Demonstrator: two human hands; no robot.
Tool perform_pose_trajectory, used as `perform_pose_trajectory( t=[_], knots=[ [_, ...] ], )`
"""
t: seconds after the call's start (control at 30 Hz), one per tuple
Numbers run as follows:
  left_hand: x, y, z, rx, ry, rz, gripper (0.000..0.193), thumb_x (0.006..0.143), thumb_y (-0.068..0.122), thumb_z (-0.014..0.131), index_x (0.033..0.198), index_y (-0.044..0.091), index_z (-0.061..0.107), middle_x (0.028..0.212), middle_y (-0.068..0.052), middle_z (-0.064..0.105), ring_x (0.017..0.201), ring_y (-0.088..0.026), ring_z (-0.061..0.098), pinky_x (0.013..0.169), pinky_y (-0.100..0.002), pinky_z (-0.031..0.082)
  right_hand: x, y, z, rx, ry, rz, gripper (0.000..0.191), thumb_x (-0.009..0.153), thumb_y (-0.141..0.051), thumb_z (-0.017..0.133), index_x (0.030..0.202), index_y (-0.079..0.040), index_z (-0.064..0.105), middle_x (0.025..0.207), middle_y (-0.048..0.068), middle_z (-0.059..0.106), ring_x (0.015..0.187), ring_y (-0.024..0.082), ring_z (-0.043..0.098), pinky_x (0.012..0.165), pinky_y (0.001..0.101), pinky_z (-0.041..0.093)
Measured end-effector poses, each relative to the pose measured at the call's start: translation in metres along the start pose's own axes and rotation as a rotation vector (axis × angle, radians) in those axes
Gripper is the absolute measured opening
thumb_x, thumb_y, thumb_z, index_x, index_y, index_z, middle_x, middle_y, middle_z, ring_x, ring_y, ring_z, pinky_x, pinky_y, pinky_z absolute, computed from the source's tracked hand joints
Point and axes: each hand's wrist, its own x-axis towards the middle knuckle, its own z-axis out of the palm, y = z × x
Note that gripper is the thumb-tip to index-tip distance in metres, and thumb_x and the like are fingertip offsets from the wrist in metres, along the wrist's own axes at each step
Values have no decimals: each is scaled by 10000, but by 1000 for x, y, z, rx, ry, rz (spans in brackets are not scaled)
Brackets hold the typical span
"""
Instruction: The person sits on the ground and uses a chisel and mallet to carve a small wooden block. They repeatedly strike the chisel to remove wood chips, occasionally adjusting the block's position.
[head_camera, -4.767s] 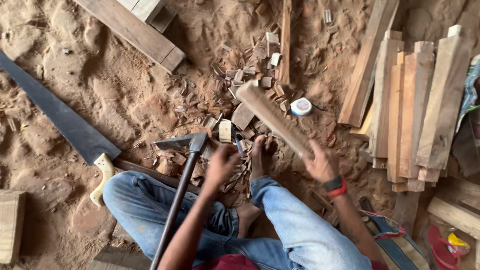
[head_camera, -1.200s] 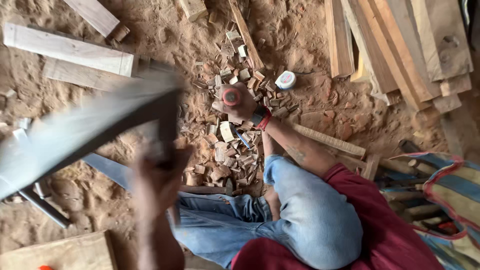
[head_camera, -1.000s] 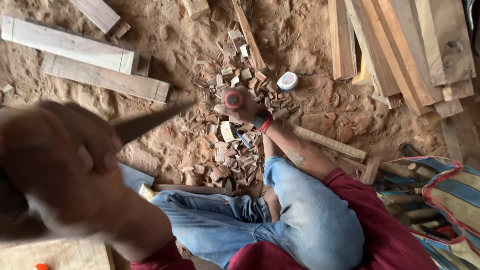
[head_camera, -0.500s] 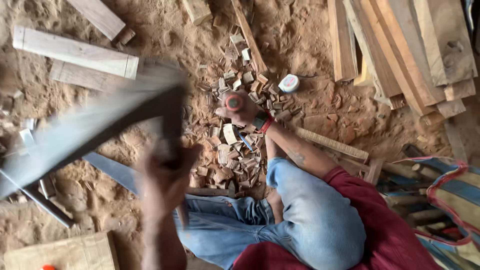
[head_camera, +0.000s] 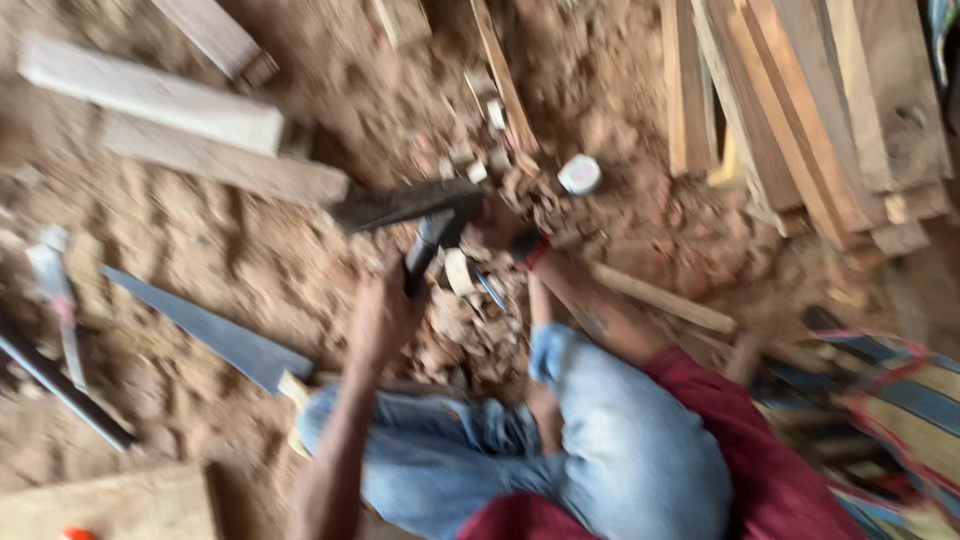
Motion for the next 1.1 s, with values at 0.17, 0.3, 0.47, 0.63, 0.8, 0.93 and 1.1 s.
perform_pose_trajectory(
  t=[0.17,0.3,0.47,0.63,0.8,0.93,1.1],
  knots=[
    [-19,62,-69,-338,36,-102,265,882,133,813,1069,23,661,689,-24,703,468,-93,610,372,-303,465,4,-2,3,-294,-2,-147,155,900,-182,763,953,-102,641,925,21,689,855,116,666,793,341,587],
    [-2,95,-131,-438,445,445,225,995,-37,746,1073,138,629,733,-81,639,502,-77,592,486,-226,468,6,-14,9,-405,63,-42,270,872,-288,794,809,-128,586,756,-14,634,679,107,609,639,319,523],
    [24,56,-73,-419,477,113,178,1099,144,534,1251,53,547,822,-113,651,618,-190,633,568,-343,555,1,-9,6,-470,42,10,301,891,-303,796,758,-126,591,716,3,613,645,122,599,625,328,515],
    [5,12,-2,11,-57,-102,313,954,129,600,1235,-5,630,726,-157,687,545,-216,664,502,-426,572,4,10,-4,-281,35,-230,344,817,-202,767,1062,-20,607,856,63,656,798,156,625,703,356,548],
    [-2,43,-32,-219,37,-158,266,929,204,775,1056,-2,665,679,-99,689,480,-159,584,436,-368,496,0,9,-4,-487,105,-69,275,797,-263,805,802,-91,591,698,-5,637,644,136,637,614,332,536],
    [-7,68,-78,-540,270,219,278,1023,173,775,1196,2,641,949,-112,709,764,-149,664,629,-328,577,-5,-6,3,-490,73,16,293,868,-279,795,800,-110,565,684,-17,592,634,143,589,607,328,485],
    [13,35,-56,-2171,287,-445,202,1093,115,583,1164,-69,627,845,-92,676,657,-134,627,562,-255,543,0,-19,9,-525,65,-38,261,875,-284,781,833,-127,577,751,-30,635,659,116,621,619,306,527]
  ],
)
